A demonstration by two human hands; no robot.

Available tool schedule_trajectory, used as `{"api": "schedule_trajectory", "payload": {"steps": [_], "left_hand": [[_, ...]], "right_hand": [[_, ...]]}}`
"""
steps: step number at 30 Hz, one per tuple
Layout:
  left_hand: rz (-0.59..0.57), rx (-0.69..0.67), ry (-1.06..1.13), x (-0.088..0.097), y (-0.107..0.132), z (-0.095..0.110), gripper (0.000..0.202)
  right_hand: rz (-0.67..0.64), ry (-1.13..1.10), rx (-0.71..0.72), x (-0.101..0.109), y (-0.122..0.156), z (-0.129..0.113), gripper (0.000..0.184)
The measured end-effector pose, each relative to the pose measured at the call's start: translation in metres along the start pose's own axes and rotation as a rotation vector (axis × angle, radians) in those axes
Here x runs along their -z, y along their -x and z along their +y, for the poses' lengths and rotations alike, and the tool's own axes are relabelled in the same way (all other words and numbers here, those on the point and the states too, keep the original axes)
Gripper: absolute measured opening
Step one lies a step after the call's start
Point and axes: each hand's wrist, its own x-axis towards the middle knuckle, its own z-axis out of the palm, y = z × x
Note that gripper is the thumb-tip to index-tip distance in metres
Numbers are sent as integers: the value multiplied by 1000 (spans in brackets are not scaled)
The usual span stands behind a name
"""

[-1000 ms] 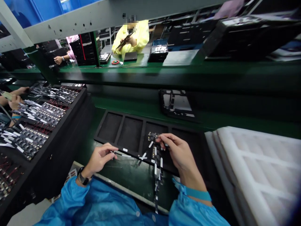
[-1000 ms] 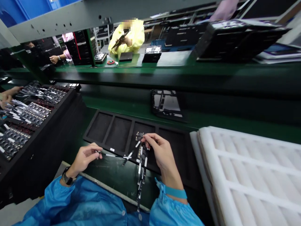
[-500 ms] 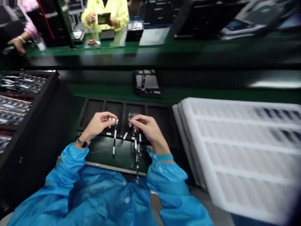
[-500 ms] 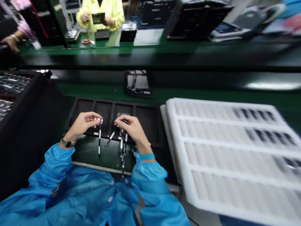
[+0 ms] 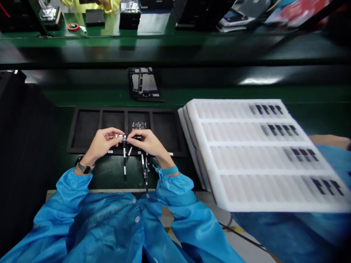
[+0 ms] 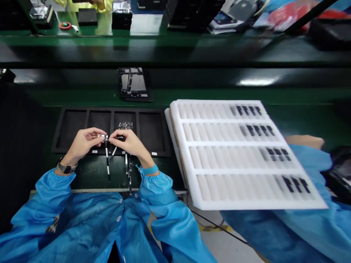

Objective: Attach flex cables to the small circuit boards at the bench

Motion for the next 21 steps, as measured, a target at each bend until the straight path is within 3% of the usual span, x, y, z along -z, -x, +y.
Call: {"api": "schedule_trajectory", "payload": {"steps": [21], "left_hand": [[-24,27,-22,1,-1,-5,35]], "right_hand": [[12,111,96,-6,3,3,27]]}}
